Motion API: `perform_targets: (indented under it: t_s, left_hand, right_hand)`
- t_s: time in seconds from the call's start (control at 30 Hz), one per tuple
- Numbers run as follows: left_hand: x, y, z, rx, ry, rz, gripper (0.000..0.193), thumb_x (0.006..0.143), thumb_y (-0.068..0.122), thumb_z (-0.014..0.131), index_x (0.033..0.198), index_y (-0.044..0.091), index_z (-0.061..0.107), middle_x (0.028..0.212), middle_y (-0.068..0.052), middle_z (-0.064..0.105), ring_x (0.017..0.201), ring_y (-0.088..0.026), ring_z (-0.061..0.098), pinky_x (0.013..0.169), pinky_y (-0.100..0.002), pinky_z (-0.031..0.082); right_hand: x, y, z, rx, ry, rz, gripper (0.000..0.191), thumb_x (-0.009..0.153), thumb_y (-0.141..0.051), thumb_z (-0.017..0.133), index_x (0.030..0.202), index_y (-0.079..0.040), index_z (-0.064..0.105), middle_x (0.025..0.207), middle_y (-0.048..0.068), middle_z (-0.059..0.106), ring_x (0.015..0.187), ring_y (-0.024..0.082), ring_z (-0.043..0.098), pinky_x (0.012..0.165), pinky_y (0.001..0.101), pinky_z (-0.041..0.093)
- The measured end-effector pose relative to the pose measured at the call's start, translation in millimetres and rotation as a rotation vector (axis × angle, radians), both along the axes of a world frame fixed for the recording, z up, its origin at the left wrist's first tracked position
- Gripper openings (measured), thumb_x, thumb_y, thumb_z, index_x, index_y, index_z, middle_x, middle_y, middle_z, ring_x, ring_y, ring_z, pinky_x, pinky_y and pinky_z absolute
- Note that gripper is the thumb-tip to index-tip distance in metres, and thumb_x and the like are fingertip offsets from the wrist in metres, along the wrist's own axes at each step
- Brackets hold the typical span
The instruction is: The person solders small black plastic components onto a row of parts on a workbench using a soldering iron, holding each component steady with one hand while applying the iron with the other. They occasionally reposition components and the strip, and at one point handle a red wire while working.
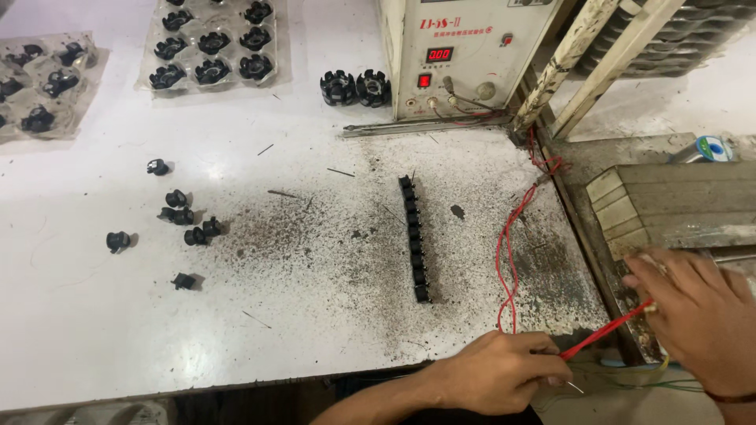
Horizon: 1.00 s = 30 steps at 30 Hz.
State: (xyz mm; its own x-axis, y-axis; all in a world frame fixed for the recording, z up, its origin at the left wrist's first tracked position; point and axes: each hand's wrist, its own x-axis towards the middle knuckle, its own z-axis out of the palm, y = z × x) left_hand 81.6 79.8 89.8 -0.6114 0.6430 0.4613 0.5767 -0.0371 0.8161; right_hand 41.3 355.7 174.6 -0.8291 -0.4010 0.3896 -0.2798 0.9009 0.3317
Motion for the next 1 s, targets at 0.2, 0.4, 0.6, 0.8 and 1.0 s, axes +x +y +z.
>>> perform_targets:
  t_s: [0.2,0.4,0.6,0.8,1.0]
  left_hand:
    - [10,0,1,0.013,-0.012,-0.100,0.012,0.091,0.004,0.066,0.102,0.007,0.067,0.125,-0.016,0.065,0.089,-0.033,0.072,0.073,-0.040,0.060]
    - [25,-70,-27,0.002,0.022,0.254,0.021,0.089,-0.006,0.068,0.109,0.001,0.070,0.099,-0.017,0.075,0.085,-0.035,0.077,0.073,-0.039,0.064]
    - [31,-176,-88,-0.228,0.019,1.119,0.025,0.089,-0.009,0.059,0.103,0.005,0.074,0.078,-0.009,0.078,0.065,-0.017,0.078,0.051,-0.032,0.059]
    - [37,-208,-128,-0.512,0.098,1.461,0.020,0.090,0.002,0.065,0.109,0.009,0.069,0.088,-0.010,0.075,0.070,-0.028,0.072,0.059,-0.038,0.056]
    - [29,-207,-133,-0.682,-0.012,1.432,0.019,0.091,0.008,0.065,0.108,0.014,0.070,0.091,-0.008,0.077,0.071,-0.030,0.073,0.056,-0.040,0.055]
  right_hand:
    - [-35,42,-9,-0.632,-0.213,-0.189,0.031,0.107,-0.009,0.065,0.137,-0.007,0.067,0.105,0.018,0.073,0.080,0.022,0.073,0.068,0.0306,0.060]
    - [-46,22,-54,-0.977,-0.407,0.458,0.030,0.082,-0.011,0.079,0.111,-0.008,0.075,0.106,0.010,0.079,0.084,0.017,0.079,0.067,0.0277,0.064]
    - [-64,-52,-65,-0.734,-0.676,0.639,0.022,0.086,-0.012,0.075,0.106,-0.006,0.077,0.099,0.011,0.079,0.084,0.023,0.078,0.072,0.0329,0.063]
    - [-81,-93,-109,-0.539,-0.911,0.569,0.020,0.089,-0.016,0.068,0.104,-0.005,0.074,0.094,0.012,0.075,0.090,0.032,0.072,0.076,0.0437,0.056]
    - [-80,-84,-119,-0.542,-0.905,0.551,0.018,0.090,-0.016,0.071,0.104,-0.005,0.075,0.094,0.012,0.075,0.088,0.033,0.072,0.076,0.0438,0.057]
